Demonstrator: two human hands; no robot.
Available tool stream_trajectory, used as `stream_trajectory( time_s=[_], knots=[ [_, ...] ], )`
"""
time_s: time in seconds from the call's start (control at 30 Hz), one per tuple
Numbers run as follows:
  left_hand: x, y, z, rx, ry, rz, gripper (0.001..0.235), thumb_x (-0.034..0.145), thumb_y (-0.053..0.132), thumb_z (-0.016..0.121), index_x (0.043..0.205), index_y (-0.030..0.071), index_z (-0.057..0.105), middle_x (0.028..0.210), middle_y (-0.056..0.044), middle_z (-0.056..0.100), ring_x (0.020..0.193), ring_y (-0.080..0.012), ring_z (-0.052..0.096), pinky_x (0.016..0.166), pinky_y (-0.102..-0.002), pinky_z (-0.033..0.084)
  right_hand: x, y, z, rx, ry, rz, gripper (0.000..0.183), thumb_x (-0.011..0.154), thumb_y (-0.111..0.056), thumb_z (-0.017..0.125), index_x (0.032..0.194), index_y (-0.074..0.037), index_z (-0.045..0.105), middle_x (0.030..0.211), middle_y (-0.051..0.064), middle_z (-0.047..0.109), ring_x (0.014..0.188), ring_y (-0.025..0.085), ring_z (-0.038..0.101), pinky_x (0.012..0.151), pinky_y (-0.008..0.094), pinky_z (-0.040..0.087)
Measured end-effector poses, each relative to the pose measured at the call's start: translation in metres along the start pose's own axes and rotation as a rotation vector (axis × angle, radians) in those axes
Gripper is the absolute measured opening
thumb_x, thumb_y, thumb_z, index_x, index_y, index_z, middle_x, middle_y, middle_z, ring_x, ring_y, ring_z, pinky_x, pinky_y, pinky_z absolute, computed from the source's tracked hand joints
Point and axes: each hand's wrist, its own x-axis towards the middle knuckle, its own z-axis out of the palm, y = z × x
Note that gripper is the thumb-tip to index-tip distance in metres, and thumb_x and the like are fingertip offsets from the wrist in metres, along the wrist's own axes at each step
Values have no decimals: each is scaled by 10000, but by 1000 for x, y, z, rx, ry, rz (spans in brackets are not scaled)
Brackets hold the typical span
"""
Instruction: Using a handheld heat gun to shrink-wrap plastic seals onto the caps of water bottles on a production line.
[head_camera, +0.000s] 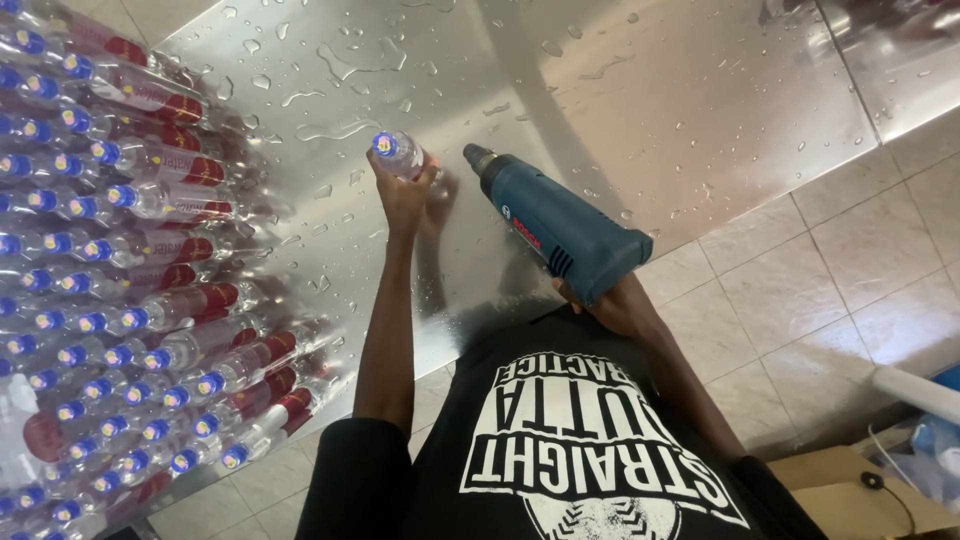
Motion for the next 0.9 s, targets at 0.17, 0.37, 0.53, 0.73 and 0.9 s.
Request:
stream_trajectory(
  time_s=[0.17, 0.37, 0.53, 0.73, 0.9],
  knots=[
    [7, -29, 3, -100, -13, 28, 805, 793, 37, 991, 1395, 136, 466, 1274, -149, 667, 1214, -290, 672, 896, -452, 691, -6, 8, 4, 32, 9, 30, 436, 1080, -282, 674, 712, -49, 650, 673, 184, 711, 579, 307, 662, 633, 332, 517],
    [22, -80, 14, -208, 47, 374, 747, 682, -70, 987, 1296, 103, 601, 1167, -138, 713, 1099, -241, 714, 992, -455, 568, -14, 18, 8, 75, 8, 63, 354, 1063, -266, 689, 784, -54, 640, 725, 189, 709, 602, 314, 674, 648, 353, 531],
    [12, -54, 6, -244, 17, 230, 771, 675, -35, 1066, 1295, 58, 617, 1153, -115, 725, 1077, -220, 729, 1027, -449, 584, -18, 27, 8, 114, -1, 77, 280, 1047, -250, 704, 856, -58, 630, 777, 194, 707, 625, 322, 686, 662, 374, 545],
    [11, -7, -25, -267, -361, 215, 1001, 808, 261, 1078, 1549, 52, 440, 1363, -213, 611, 1249, -316, 654, 1233, -521, 450, -15, 35, 13, 156, -9, 99, 222, 1031, -233, 719, 927, -63, 620, 829, 199, 704, 648, 329, 698, 677, 394, 559],
    [48, -13, -55, -194, -608, 180, 867, 834, 170, 1021, 1502, 33, 487, 1386, -202, 644, 1303, -333, 655, 1243, -496, 406, -20, 50, 19, 220, 4, 144, 198, 1019, -221, 730, 981, -67, 612, 868, 203, 703, 665, 335, 707, 688, 410, 569]
  ],
)
